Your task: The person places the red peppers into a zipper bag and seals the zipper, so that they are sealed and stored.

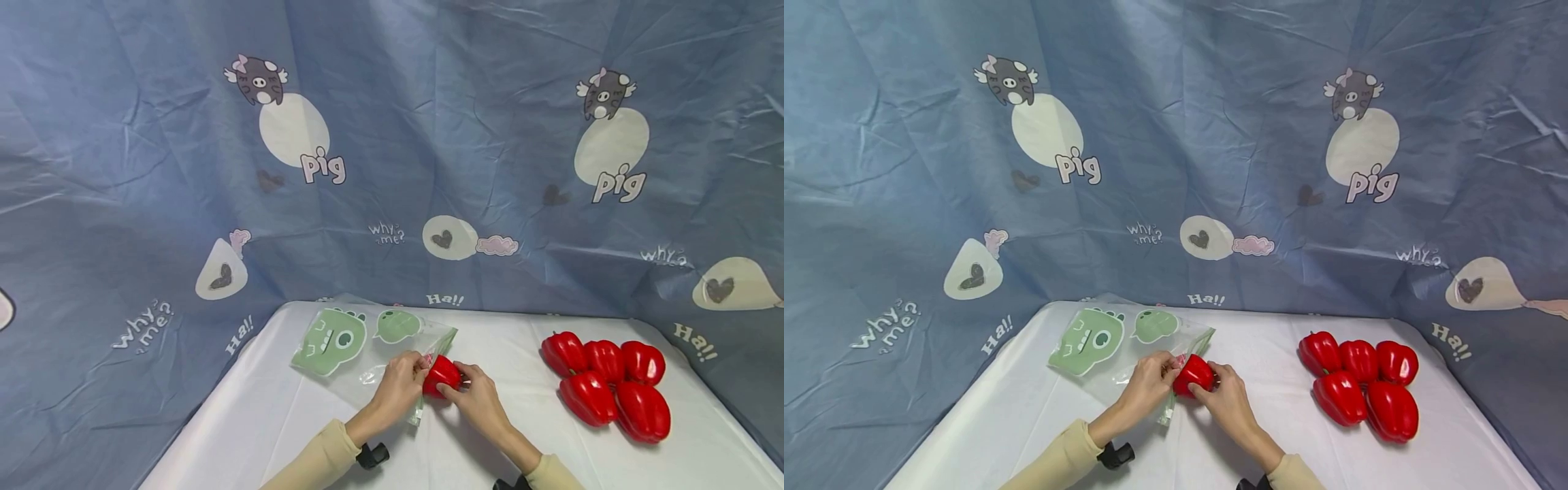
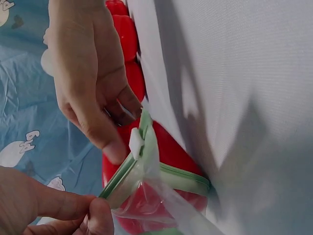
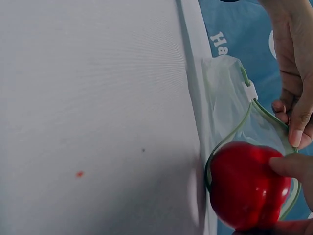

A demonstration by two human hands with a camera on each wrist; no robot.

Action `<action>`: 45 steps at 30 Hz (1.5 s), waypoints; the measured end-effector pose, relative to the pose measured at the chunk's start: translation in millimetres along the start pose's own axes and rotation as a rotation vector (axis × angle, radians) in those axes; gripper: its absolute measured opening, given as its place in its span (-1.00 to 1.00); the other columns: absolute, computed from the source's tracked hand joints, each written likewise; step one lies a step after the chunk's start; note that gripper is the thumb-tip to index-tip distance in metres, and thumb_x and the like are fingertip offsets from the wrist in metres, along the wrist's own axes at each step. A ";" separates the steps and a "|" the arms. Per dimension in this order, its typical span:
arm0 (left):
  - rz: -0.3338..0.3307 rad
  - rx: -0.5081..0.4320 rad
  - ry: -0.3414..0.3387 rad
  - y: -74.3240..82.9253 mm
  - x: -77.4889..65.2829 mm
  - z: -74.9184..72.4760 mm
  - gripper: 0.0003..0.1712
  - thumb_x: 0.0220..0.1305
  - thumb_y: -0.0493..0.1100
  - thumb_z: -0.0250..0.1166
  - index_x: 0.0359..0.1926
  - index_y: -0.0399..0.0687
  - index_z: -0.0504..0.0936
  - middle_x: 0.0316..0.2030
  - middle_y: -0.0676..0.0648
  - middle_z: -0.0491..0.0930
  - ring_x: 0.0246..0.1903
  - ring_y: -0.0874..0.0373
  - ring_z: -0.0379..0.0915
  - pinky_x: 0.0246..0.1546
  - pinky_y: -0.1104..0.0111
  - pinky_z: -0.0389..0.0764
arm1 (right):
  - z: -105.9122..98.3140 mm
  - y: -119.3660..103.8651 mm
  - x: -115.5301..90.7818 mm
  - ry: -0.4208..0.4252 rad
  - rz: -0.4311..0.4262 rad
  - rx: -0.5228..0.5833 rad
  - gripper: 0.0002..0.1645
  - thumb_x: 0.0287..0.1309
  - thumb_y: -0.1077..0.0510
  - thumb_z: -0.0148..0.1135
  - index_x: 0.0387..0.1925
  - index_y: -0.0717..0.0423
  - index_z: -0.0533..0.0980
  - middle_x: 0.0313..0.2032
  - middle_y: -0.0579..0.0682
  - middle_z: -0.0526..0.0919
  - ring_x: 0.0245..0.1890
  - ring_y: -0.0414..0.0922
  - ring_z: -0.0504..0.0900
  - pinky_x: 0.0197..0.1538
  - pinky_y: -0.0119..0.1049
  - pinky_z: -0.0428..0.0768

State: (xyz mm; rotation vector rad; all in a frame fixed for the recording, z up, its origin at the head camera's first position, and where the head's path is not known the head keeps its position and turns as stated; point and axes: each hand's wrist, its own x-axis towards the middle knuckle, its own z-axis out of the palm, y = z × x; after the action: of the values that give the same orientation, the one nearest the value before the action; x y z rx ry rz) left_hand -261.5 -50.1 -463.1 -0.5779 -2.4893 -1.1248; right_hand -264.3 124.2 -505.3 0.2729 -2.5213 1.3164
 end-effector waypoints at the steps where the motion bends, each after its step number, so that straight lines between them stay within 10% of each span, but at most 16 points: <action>1: 0.005 0.004 -0.001 0.1 -0.1 0.1 -0.88 0.08 -0.46 0.24 -0.45 -0.19 0.59 -0.53 0.00 0.51 -0.52 0.33 0.34 -0.52 0.55 0.42 | 0.3 0.0 1.0 0.011 0.004 0.003 -0.33 -0.08 0.04 0.49 0.02 0.36 0.54 -0.20 0.11 0.63 -0.21 -0.05 0.66 -0.18 -0.24 0.67; 45: 0.043 0.067 0.003 3.4 -2.3 1.1 -0.90 0.08 -0.41 0.29 -0.46 -0.15 0.62 -0.54 0.04 0.51 -0.49 0.32 0.37 -0.45 0.53 0.41 | 23.8 -0.3 5.0 -0.189 -0.132 0.190 -0.46 -0.07 0.30 0.43 0.02 0.24 0.51 0.01 0.14 0.60 0.07 0.11 0.58 0.06 -0.19 0.59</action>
State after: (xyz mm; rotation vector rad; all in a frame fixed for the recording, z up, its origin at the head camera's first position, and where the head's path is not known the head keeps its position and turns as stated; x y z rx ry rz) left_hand -258.0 -47.7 -462.8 -0.6075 -2.4895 -1.0222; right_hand -272.9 104.2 -516.4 0.6198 -2.4772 1.5432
